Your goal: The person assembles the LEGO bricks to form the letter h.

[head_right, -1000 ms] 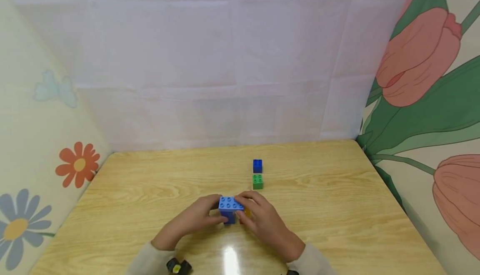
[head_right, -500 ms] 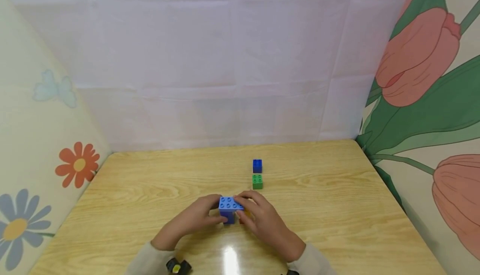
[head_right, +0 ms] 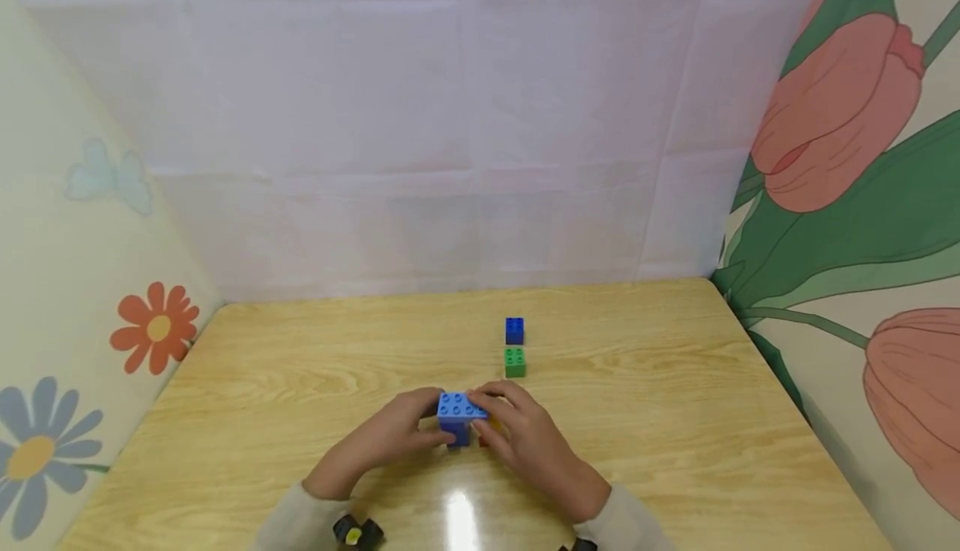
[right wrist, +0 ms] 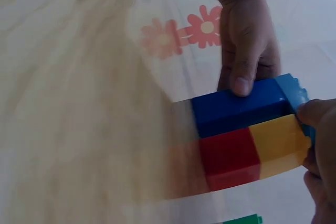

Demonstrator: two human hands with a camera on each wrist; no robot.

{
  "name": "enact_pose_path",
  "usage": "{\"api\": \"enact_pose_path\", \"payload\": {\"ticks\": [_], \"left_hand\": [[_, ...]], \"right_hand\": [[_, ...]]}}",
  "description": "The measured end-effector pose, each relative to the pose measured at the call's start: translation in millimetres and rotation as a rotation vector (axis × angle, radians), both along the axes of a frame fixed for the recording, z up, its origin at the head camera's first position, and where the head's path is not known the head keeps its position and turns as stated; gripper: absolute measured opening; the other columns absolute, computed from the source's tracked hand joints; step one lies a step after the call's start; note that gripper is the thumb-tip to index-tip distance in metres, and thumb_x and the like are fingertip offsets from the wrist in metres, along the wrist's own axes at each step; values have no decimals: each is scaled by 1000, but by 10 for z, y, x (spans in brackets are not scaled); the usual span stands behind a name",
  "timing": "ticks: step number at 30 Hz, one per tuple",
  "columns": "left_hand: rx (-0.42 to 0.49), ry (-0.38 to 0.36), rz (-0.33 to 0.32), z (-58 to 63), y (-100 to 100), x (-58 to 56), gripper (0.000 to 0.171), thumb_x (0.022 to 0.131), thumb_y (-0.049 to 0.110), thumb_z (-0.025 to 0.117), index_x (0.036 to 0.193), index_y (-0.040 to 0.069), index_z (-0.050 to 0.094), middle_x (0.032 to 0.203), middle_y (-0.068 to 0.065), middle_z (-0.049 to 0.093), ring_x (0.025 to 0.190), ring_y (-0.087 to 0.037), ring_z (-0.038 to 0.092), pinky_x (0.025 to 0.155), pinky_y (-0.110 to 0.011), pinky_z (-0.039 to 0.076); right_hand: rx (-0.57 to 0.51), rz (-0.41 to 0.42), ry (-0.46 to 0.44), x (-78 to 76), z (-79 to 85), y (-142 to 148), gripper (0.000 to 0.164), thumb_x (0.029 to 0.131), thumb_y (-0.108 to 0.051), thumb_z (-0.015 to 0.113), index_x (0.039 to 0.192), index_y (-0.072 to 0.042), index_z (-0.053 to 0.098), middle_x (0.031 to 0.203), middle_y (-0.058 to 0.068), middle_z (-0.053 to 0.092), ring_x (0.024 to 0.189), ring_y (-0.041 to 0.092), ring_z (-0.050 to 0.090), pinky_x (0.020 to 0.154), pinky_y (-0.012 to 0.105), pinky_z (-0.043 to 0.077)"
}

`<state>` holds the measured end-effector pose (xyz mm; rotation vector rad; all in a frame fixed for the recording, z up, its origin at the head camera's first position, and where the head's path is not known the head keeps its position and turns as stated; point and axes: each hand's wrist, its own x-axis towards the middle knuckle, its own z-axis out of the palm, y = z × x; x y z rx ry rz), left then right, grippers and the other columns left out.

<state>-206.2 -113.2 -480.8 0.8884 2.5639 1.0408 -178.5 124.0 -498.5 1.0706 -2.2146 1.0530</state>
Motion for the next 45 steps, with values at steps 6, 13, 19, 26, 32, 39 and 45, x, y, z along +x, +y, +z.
{"api": "enact_pose_path", "payload": {"ticks": [6,13,19,26,32,39,45], "left_hand": [[4,5,-1,-4,-4,-9,31,87,22,75,112,11,62,108,1,66,106,-20,63,92,-32,52],[10,3,-5,25,0,-39,29,87,23,75,110,10,62,108,1,66,107,-22,63,92,-33,52],[11,10,-9,69,-5,-43,29,86,21,76,109,10,62,105,2,66,105,-21,64,91,-32,53],[-7,2,-2,43,1,-34,30,86,23,76,109,11,61,106,1,66,105,-22,64,91,-32,53],[-30,-3,-3,-14,-9,-10,34,85,28,77,111,11,62,108,1,66,106,-21,63,92,-33,52],[-22,-15,4,4,-35,5,33,85,29,76,111,12,62,108,2,66,107,-22,63,92,-34,52],[-17,-37,7,18,-43,1,34,86,31,75,112,13,62,109,4,65,108,-21,63,92,-34,52]], "right_hand": [[-33,15,52,-26,-40,-3,37,91,-11,70,127,-10,63,125,1,57,112,17,58,93,23,49],[-5,12,47,-39,35,23,40,88,-9,73,127,-10,63,123,1,58,111,16,59,93,23,50],[-14,43,-67,-75,74,42,40,88,-8,73,126,-12,64,124,-3,58,112,13,58,92,24,51],[-17,49,-91,-81,1,48,38,90,-12,71,127,-13,63,124,-1,59,112,14,58,93,25,51],[-10,40,-73,-30,-46,48,38,90,-13,71,127,-12,64,123,-1,59,111,15,59,92,24,51],[0,45,-94,-22,-17,36,37,91,-15,70,128,-12,63,124,-1,58,112,15,59,92,25,51],[-13,45,-84,-34,-22,26,38,90,-14,71,128,-12,63,124,-1,58,112,14,58,92,24,51]]}}
